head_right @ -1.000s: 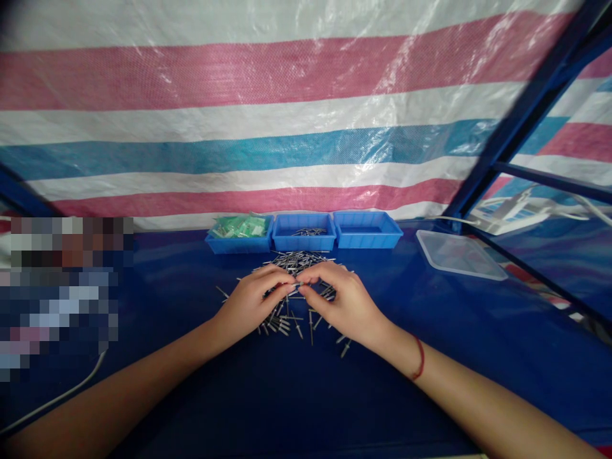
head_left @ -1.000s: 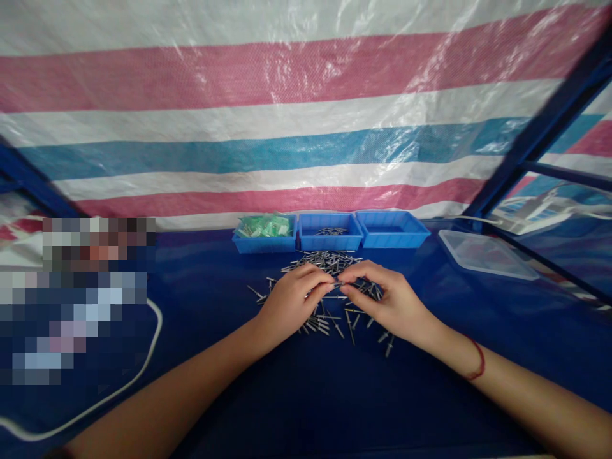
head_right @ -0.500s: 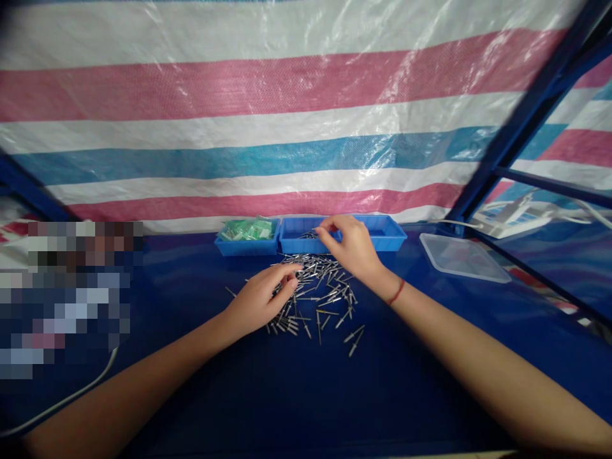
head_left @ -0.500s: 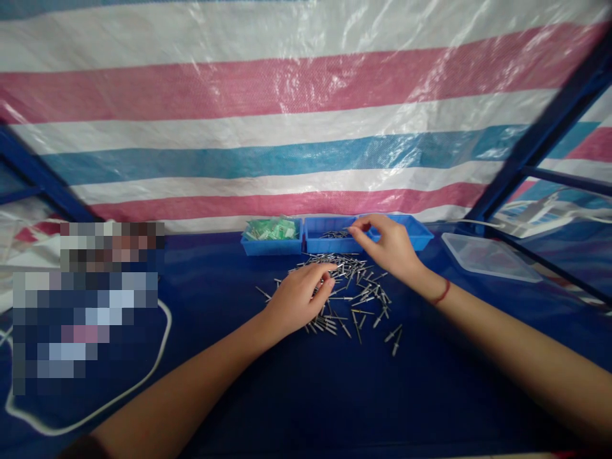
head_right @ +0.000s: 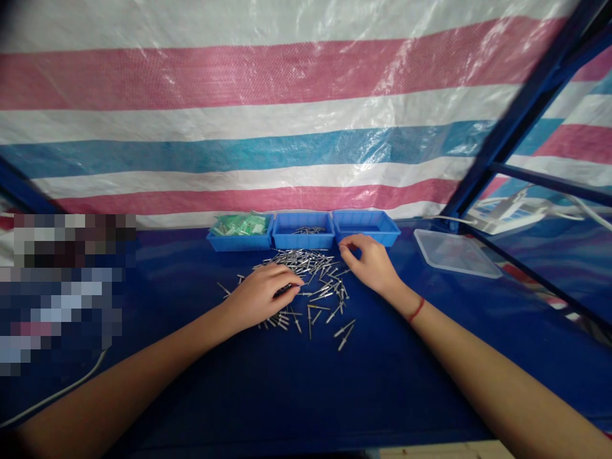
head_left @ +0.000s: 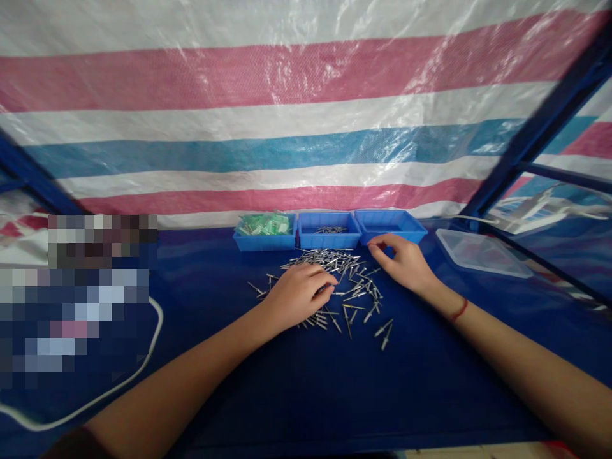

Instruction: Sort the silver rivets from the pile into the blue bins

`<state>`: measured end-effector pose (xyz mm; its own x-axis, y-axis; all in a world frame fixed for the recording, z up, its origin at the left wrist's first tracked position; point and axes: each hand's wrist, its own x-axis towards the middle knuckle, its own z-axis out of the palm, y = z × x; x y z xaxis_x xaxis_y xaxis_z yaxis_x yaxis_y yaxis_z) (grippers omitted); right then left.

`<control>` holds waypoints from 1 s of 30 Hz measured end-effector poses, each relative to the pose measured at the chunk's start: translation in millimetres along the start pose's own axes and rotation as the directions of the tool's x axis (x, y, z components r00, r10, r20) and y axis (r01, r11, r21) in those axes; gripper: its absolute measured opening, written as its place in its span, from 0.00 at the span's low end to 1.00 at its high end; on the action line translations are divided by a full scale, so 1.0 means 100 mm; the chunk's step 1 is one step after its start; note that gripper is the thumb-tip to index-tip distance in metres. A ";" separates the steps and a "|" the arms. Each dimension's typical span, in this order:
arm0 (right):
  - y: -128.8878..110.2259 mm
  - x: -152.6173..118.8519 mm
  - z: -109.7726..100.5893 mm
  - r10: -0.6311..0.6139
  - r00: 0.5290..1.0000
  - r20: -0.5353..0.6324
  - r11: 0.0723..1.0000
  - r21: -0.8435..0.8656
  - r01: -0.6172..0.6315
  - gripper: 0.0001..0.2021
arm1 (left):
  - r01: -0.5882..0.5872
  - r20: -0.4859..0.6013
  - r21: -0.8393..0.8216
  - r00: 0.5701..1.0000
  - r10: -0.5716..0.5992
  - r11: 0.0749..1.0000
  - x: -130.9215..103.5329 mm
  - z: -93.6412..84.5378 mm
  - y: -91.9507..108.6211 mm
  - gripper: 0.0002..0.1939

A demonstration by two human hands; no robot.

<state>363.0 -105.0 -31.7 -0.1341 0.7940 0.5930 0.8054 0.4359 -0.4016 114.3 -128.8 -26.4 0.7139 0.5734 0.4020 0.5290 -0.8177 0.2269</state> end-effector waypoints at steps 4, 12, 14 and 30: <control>0.11 0.01 0.07 0.054 0.998 0.038 0.997 0.055 -0.056 0.09 | -0.002 0.059 0.049 0.998 -0.001 0.999 0.16 0.05 0.13 0.11; -0.05 -0.03 0.01 -0.022 0.998 0.060 0.995 0.100 0.016 0.09 | 0.100 0.124 0.195 0.984 -0.126 0.976 0.42 0.23 0.31 0.12; -0.11 -0.05 -0.01 -0.033 0.998 0.056 0.993 0.119 0.026 0.08 | 0.137 0.089 0.169 0.984 -0.154 0.976 0.42 0.22 0.30 0.11; -0.71 -0.25 -0.04 -0.246 0.947 0.207 0.901 0.410 0.144 0.07 | 0.310 -0.116 -0.598 0.879 -0.463 0.739 -0.06 0.09 0.25 0.07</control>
<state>311.4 -157.7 -14.6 -0.4447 0.7323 0.5157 0.4694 0.6809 -0.5622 127.3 -151.8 -30.7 0.3295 0.8765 0.3510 0.3378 -0.4566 0.8230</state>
